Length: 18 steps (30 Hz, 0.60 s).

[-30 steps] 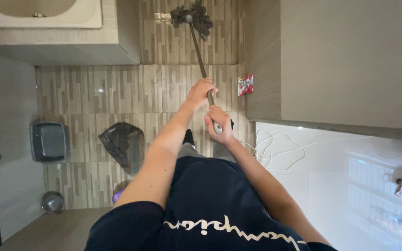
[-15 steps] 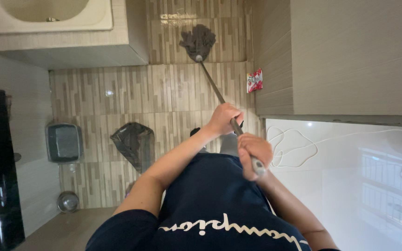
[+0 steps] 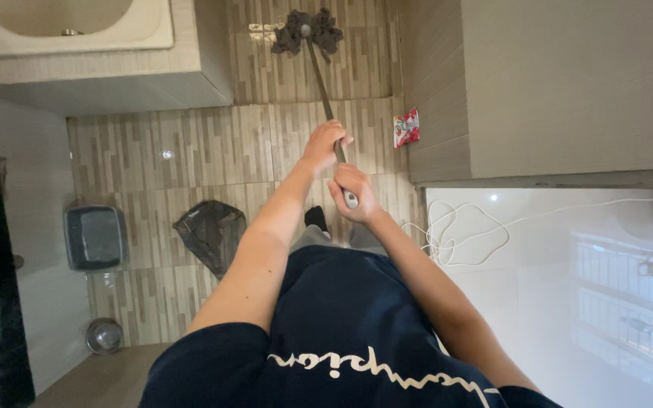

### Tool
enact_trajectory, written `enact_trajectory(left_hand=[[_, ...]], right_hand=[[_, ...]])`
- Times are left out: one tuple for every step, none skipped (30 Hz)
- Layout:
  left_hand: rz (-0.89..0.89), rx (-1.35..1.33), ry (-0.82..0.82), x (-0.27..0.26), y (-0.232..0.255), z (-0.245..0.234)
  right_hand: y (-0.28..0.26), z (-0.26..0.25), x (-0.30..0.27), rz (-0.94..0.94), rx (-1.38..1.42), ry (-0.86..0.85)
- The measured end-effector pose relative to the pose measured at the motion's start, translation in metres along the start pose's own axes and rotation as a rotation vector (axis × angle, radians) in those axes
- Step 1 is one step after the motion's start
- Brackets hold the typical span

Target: The person mops the tiled bathroom floor using a mop.

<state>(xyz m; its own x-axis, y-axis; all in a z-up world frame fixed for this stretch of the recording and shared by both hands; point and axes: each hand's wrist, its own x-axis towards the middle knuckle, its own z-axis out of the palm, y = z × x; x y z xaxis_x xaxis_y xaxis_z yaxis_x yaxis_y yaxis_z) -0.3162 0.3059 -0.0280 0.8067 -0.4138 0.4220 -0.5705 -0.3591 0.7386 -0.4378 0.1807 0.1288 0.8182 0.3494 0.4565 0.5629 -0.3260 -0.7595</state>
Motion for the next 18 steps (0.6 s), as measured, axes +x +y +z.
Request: enact_trajectory(left_hand=[[0.000,-0.001,0.001,0.000,0.002,0.003],[0.000,-0.027,0.026,0.002,0.006,0.005],[0.000,-0.053,0.051,0.004,0.012,0.007],[0.002,-0.052,0.050,0.004,0.024,0.011],[-0.014,-0.066,0.072,0.001,0.040,0.015],[-0.032,-0.078,0.096,-0.003,0.057,0.017],[0.001,-0.103,0.075,-0.008,0.075,0.018],[0.035,-0.131,0.056,-0.013,0.096,0.019],[0.023,-0.148,0.011,-0.016,0.114,0.018],[0.006,-0.169,-0.033,-0.019,0.132,0.020],[0.002,-0.171,-0.030,-0.024,0.149,0.024],[-0.015,-0.183,-0.055,-0.026,0.162,0.027],[-0.032,-0.196,-0.080,-0.024,0.167,0.029],[-0.031,-0.196,-0.083,-0.023,0.169,0.031],[0.010,-0.174,-0.101,-0.023,0.169,0.034],[0.056,-0.155,-0.119,-0.021,0.165,0.040],[0.061,-0.158,-0.122,-0.018,0.158,0.045],[0.055,-0.172,-0.127,-0.013,0.148,0.050]], right_hand=[[-0.001,-0.003,0.001,0.008,0.025,-0.001],[-0.003,-0.005,0.004,0.012,0.053,-0.001],[-0.009,-0.011,0.004,0.009,0.055,-0.001],[-0.019,-0.019,0.000,0.009,0.050,-0.015],[-0.030,-0.029,-0.004,0.010,0.045,-0.028],[-0.042,-0.041,-0.007,0.001,0.040,-0.057],[-0.056,-0.052,-0.012,-0.008,0.035,-0.086],[-0.073,-0.062,-0.018,-0.007,0.066,-0.067],[-0.089,-0.073,-0.024,-0.006,0.097,-0.048],[-0.103,-0.083,-0.030,-0.018,0.094,-0.050],[-0.113,-0.092,-0.034,-0.030,0.091,-0.053],[-0.119,-0.098,-0.035,-0.036,0.092,-0.052],[-0.123,-0.103,-0.038,-0.045,0.126,-0.049],[-0.125,-0.107,-0.043,-0.047,0.160,-0.044],[-0.120,-0.107,-0.045,-0.046,0.160,-0.042],[-0.111,-0.106,-0.046,-0.136,0.164,0.005],[-0.099,-0.104,-0.048,-0.227,0.167,0.051],[-0.086,-0.103,-0.050,-0.224,0.162,0.054]])
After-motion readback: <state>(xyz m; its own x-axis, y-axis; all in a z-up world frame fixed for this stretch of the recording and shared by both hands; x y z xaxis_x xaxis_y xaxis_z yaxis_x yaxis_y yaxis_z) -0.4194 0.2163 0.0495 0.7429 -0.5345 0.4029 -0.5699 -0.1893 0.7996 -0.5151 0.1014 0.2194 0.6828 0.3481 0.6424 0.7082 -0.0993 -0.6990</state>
